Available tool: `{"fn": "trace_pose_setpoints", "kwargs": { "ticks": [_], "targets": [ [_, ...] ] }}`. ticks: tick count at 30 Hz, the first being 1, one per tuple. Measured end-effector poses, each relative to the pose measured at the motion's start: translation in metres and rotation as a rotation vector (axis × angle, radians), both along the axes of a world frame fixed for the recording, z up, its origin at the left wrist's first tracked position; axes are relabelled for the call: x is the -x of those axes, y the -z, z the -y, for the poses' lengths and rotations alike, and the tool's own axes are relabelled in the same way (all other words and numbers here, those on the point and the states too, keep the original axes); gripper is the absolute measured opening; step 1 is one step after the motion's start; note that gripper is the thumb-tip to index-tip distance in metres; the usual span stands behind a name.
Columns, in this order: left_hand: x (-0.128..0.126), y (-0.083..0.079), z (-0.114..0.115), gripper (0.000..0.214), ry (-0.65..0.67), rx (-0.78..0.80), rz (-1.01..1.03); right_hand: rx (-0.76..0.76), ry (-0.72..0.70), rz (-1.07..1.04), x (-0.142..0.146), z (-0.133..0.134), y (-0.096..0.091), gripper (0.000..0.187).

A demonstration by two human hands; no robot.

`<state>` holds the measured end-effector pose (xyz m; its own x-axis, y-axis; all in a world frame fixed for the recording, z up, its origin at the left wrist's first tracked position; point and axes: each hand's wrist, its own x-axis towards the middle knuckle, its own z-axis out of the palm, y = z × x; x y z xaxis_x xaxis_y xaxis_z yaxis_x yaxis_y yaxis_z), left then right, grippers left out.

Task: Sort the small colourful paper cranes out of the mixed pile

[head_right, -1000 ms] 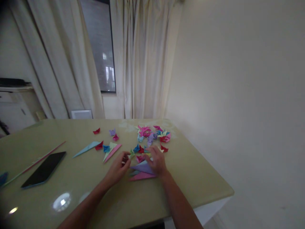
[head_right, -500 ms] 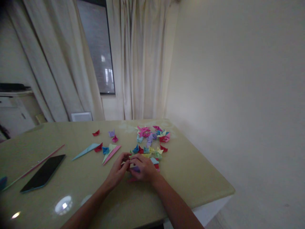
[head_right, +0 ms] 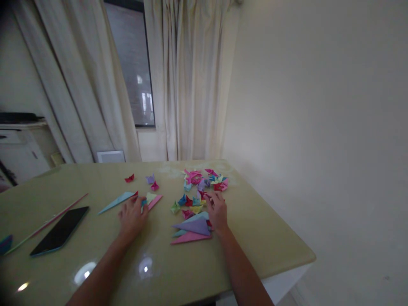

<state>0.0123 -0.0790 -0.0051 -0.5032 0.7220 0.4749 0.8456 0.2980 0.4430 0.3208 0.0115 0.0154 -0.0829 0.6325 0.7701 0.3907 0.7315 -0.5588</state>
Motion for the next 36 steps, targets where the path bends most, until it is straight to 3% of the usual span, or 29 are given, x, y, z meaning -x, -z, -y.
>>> {"fn": "trace_pose_setpoints", "kwargs": {
  "ticks": [4, 8, 13, 16, 19, 21, 24, 27, 29, 32, 36],
  "targets": [
    [0.014, 0.007, 0.001, 0.035, -0.006, 0.196, -0.086, 0.073, 0.070, -0.049, -0.016, -0.015, 0.003, 0.027],
    [0.011, 0.007, -0.001, 0.036, 0.047, 0.198, -0.129, 0.131, 0.095, -0.102, -0.016, -0.018, 0.005, 0.031],
    [0.016, 0.007, -0.001, 0.031, 0.049, 0.226, -0.102, 0.059, 0.096, -0.076, -0.009, -0.009, 0.004, 0.025],
    [0.019, 0.003, -0.001, 0.033, 0.049, 0.179, -0.113, 0.000, 0.042, 0.006, 0.003, 0.003, 0.003, 0.023],
    [0.013, -0.005, 0.001, 0.031, 0.070, 0.032, -0.151, -0.081, -0.057, 0.090, 0.020, 0.018, 0.004, 0.021],
    [-0.001, -0.010, 0.004, 0.029, 0.207, -0.072, -0.148, -0.138, -0.130, 0.157, 0.032, 0.027, 0.006, 0.025],
    [-0.035, -0.010, 0.010, 0.030, 0.537, -0.110, -0.109, -0.224, -0.228, 0.273, 0.044, 0.036, 0.010, 0.037],
    [-0.068, -0.005, 0.012, 0.033, 0.757, -0.069, -0.079, -0.284, -0.284, 0.348, 0.049, 0.038, 0.013, 0.021],
    [-0.074, -0.004, 0.011, 0.032, 0.821, -0.073, -0.071, -0.293, -0.286, 0.347, 0.047, 0.036, 0.013, 0.016],
    [-0.053, -0.009, 0.007, 0.032, 0.715, -0.119, -0.093, -0.243, -0.215, 0.264, 0.038, 0.027, 0.010, 0.017],
    [0.008, -0.008, 0.003, 0.044, 0.140, -0.064, -0.122, -0.075, -0.016, 0.025, 0.014, 0.008, 0.005, 0.018]
  ]
}}
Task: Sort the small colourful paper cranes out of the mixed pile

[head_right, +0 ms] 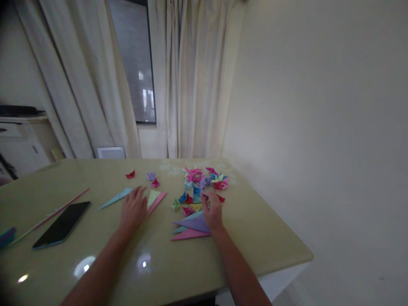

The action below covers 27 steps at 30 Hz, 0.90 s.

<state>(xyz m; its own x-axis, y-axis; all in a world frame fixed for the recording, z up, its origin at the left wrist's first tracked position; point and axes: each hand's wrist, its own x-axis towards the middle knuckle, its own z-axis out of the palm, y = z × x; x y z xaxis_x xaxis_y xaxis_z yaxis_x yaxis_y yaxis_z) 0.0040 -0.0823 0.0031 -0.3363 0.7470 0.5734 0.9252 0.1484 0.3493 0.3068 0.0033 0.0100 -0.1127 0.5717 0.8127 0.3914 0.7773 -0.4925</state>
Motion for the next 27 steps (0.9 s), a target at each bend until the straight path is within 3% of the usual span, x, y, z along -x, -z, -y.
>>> {"fn": "trace_pose_setpoints", "kwargs": {
  "ticks": [3, 8, 13, 15, 18, 20, 23, 27],
  "targets": [
    [0.033, 0.012, -0.001, 0.051, -0.205, 0.160, 0.001, 0.128, 0.061, -0.084, -0.015, -0.013, 0.000, 0.026],
    [0.048, 0.029, -0.009, 0.044, -0.090, 0.261, -0.016, 0.271, 0.092, -0.135, -0.022, -0.019, 0.001, 0.039],
    [0.044, 0.022, -0.009, 0.041, -0.064, 0.187, -0.009, 0.287, 0.187, -0.304, -0.025, -0.022, -0.003, 0.044],
    [0.031, 0.014, -0.006, 0.038, 0.039, 0.072, 0.006, 0.300, 0.211, -0.369, -0.028, -0.024, -0.006, 0.046],
    [-0.005, 0.001, -0.005, 0.035, 0.303, -0.129, 0.059, 0.320, 0.219, -0.424, -0.031, -0.027, -0.006, 0.048],
    [-0.033, -0.004, -0.007, 0.036, 0.449, -0.167, 0.105, 0.323, 0.216, -0.430, -0.032, -0.029, -0.005, 0.048],
    [-0.065, 0.001, -0.016, 0.041, 0.625, -0.079, 0.133, 0.317, 0.217, -0.420, -0.031, -0.030, -0.002, 0.046],
    [-0.075, 0.019, -0.025, 0.049, 0.754, 0.103, 0.090, 0.317, 0.235, -0.396, -0.033, -0.032, 0.000, 0.043]
  ]
}}
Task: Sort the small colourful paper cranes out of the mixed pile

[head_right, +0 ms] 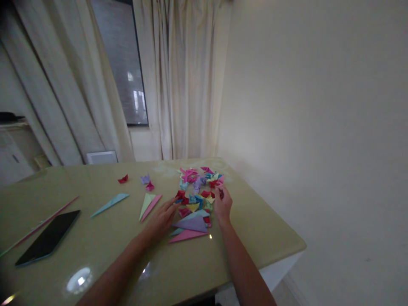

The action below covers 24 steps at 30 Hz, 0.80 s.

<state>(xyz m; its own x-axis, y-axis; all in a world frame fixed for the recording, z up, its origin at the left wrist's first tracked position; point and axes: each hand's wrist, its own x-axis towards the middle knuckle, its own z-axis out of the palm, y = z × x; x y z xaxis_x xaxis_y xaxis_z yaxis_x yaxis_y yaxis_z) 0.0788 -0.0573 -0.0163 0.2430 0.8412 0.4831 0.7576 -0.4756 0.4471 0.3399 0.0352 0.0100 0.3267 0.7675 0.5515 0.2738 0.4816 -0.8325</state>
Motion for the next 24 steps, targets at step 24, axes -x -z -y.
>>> {"fn": "trace_pose_setpoints", "kwargs": {
  "ticks": [24],
  "targets": [
    [-0.0007, 0.0049, 0.0078, 0.068, -0.092, 0.037, -0.189, 0.009, -0.004, 0.015, 0.0021, -0.0015, 0.0034, 0.043]
  ]
}}
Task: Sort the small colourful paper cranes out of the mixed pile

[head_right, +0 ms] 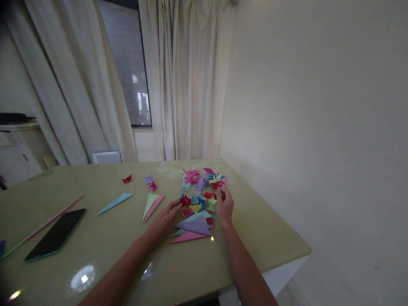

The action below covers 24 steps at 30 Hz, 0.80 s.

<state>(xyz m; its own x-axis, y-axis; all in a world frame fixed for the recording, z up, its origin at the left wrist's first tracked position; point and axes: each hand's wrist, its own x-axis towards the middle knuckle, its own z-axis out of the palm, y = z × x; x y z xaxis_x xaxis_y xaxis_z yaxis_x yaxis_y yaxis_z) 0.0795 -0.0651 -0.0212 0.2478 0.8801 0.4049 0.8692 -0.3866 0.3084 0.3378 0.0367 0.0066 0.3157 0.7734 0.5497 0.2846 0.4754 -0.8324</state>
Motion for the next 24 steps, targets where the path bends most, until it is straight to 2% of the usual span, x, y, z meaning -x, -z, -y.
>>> {"fn": "trace_pose_setpoints", "kwargs": {
  "ticks": [3, 6, 10, 11, 15, 17, 20, 24],
  "targets": [
    [-0.005, -0.007, 0.008, 0.050, -0.029, -0.040, -0.060, -0.007, 0.001, 0.017, -0.001, 0.000, 0.002, 0.041],
    [-0.017, -0.017, 0.021, 0.033, 0.045, -0.027, -0.111, -0.019, -0.002, 0.046, 0.000, 0.001, 0.003, 0.039],
    [-0.034, -0.020, 0.034, 0.068, 0.123, 0.062, -0.170, -0.048, -0.041, 0.111, 0.003, 0.004, 0.003, 0.035],
    [-0.036, -0.020, 0.035, 0.066, 0.117, 0.080, -0.180, -0.056, -0.055, 0.128, 0.004, 0.004, 0.003, 0.034],
    [-0.037, -0.017, 0.033, 0.032, 0.078, 0.137, -0.244, -0.072, -0.091, 0.182, 0.005, 0.006, 0.005, 0.031],
    [-0.035, -0.016, 0.032, 0.035, 0.072, 0.132, -0.258, -0.079, -0.103, 0.212, 0.006, 0.008, 0.005, 0.031],
    [-0.036, -0.014, 0.032, 0.051, 0.097, 0.102, -0.261, -0.077, -0.117, 0.239, 0.007, 0.011, 0.004, 0.032],
    [-0.041, -0.012, 0.031, 0.041, 0.109, 0.102, -0.344, -0.070, -0.139, 0.264, 0.009, 0.016, 0.000, 0.032]
  ]
}}
